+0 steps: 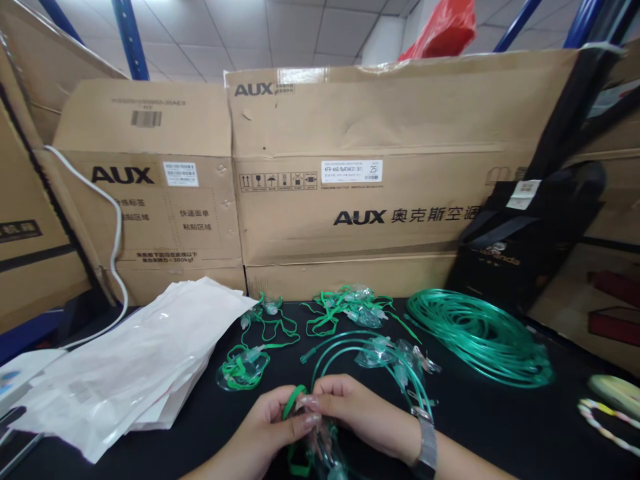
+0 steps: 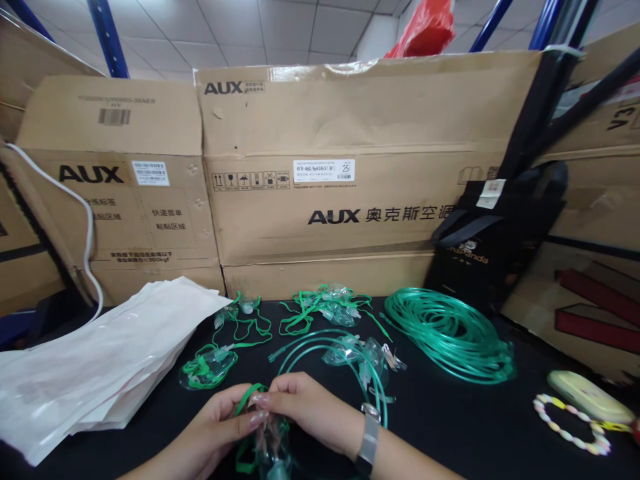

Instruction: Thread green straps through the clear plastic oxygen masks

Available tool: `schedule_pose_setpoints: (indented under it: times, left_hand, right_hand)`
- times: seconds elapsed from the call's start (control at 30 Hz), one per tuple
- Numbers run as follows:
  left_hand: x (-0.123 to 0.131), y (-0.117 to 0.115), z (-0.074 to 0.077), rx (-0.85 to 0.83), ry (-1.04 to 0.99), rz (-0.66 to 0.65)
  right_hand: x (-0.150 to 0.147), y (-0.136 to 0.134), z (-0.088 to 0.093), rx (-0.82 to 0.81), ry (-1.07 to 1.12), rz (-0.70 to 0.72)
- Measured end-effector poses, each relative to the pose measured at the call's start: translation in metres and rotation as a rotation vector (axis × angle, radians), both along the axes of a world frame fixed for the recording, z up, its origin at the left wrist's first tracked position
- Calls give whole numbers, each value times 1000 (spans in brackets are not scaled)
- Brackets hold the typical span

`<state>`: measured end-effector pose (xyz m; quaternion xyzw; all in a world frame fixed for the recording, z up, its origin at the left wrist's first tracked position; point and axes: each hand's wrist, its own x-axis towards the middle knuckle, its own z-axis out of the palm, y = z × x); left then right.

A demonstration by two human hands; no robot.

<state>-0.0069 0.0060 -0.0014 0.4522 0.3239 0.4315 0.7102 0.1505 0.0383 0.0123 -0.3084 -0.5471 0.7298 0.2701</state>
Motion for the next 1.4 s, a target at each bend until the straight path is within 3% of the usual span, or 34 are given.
schedule_pose_setpoints:
  times: [0.33, 0.63, 1.4]
  left_hand:
    - [0, 1, -2, 1, 19, -21]
    - [3, -3, 10, -23, 4, 3]
    - [3, -2, 4, 36, 17, -1]
  right_hand:
    - [0, 1, -4, 29, -22, 10]
    - [0, 1, -2, 34, -28, 21]
    - [0, -2, 2, 45, -56, -20]
